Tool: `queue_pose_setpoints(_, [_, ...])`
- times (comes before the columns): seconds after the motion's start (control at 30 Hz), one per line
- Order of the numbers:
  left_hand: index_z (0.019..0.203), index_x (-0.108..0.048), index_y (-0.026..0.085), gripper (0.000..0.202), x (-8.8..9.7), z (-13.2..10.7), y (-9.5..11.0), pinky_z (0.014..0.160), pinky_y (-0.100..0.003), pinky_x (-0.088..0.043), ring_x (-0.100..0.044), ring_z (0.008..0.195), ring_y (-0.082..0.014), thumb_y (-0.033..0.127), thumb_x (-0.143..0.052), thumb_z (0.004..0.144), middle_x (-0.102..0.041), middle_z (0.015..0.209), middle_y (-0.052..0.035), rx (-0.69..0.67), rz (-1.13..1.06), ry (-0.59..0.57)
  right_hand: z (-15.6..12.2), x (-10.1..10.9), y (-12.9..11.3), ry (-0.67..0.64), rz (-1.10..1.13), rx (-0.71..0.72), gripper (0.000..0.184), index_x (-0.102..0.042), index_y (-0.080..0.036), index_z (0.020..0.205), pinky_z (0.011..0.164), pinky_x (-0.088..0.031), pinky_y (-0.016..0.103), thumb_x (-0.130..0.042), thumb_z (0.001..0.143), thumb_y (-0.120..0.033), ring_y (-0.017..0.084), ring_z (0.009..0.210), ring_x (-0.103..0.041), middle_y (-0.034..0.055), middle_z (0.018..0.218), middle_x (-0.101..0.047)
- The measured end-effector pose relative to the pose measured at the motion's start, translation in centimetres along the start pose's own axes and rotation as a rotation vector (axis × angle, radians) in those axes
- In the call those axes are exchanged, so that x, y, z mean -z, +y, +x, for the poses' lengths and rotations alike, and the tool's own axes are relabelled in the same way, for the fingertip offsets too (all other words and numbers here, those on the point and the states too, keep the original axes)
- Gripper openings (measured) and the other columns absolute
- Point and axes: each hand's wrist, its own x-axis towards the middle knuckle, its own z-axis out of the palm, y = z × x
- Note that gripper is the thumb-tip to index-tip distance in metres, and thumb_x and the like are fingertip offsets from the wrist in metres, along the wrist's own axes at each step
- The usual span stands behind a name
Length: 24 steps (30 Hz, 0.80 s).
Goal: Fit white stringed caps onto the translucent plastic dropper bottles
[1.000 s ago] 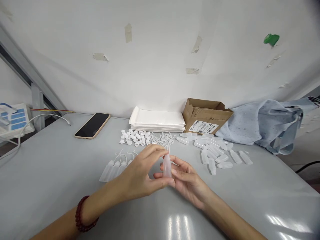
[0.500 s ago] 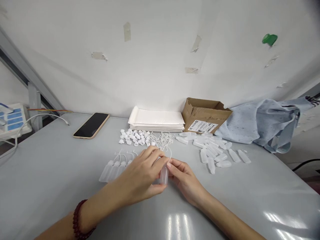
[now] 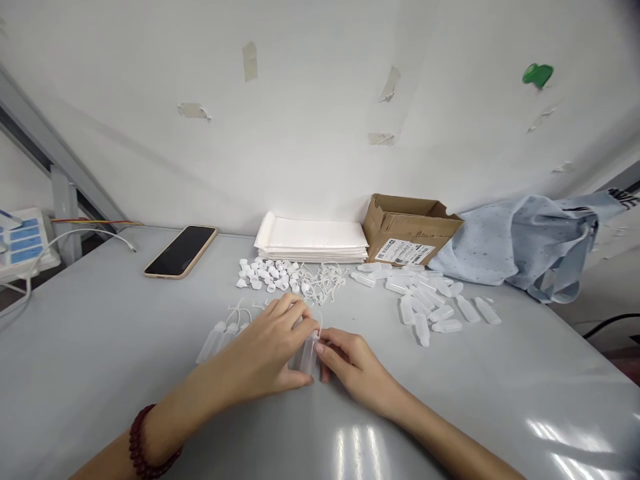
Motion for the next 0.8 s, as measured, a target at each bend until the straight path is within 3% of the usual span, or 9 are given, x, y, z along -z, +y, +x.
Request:
queue_pose_setpoints(0.13, [0.096, -0.056, 0.018, 0.035, -0.2, -0.1, 0.0, 0.084, -0.041, -0.041, -0.042, 0.1, -0.0277, 0.029, -0.074, 0.068, -0.053, 0.1, -0.0072, 0.037, 0.055, -0.058, -0.2, 0.0, 0.0, 0.091, -0.266, 0.083, 0.016, -0.063, -0.016, 0.096, 0.062, -0.041, 0.026, -0.05, 0.088, -0.022, 0.013, 0.069, -0.052, 0.0037, 0.086, -0.059])
queue_pose_setpoints(0.4, [0.098, -0.058, 0.016, 0.039, 0.1, -0.3, -0.5, 0.087, -0.041, -0.04, -0.042, 0.104, -0.0287, 0.031, -0.075, 0.067, -0.053, 0.103, -0.0087, 0.097, 0.082, -0.109, -0.3, -0.4, 0.8, 0.141, -0.352, 0.178, 0.032, -0.055, -0.015, 0.116, 0.079, -0.049, 0.034, -0.058, 0.084, -0.021, 0.019, 0.093, -0.056, 0.01, 0.109, -0.058])
queue_pose_setpoints(0.53, [0.097, -0.057, 0.016, 0.037, 0.1, -0.6, -0.9, 0.087, -0.04, -0.04, -0.042, 0.103, -0.0277, 0.03, -0.075, 0.068, -0.053, 0.104, -0.0085, 0.111, 0.079, -0.105, -0.5, -0.8, 1.2, 0.103, -0.443, 0.268, 0.045, -0.048, -0.012, 0.126, 0.091, -0.049, 0.04, -0.06, 0.085, -0.025, 0.024, 0.108, -0.052, 0.014, 0.119, -0.055])
queue_pose_setpoints(0.8, [0.095, -0.058, 0.015, 0.036, 0.0, -0.9, -0.9, 0.084, -0.041, -0.041, -0.044, 0.099, -0.0277, 0.038, -0.073, 0.071, -0.054, 0.1, -0.0089, 0.117, 0.093, -0.1, -0.5, -1.0, 1.0, 0.036, -0.546, 0.384, 0.041, -0.05, -0.016, 0.129, 0.094, -0.049, 0.041, -0.055, 0.089, -0.025, 0.024, 0.111, -0.049, 0.0128, 0.122, -0.055])
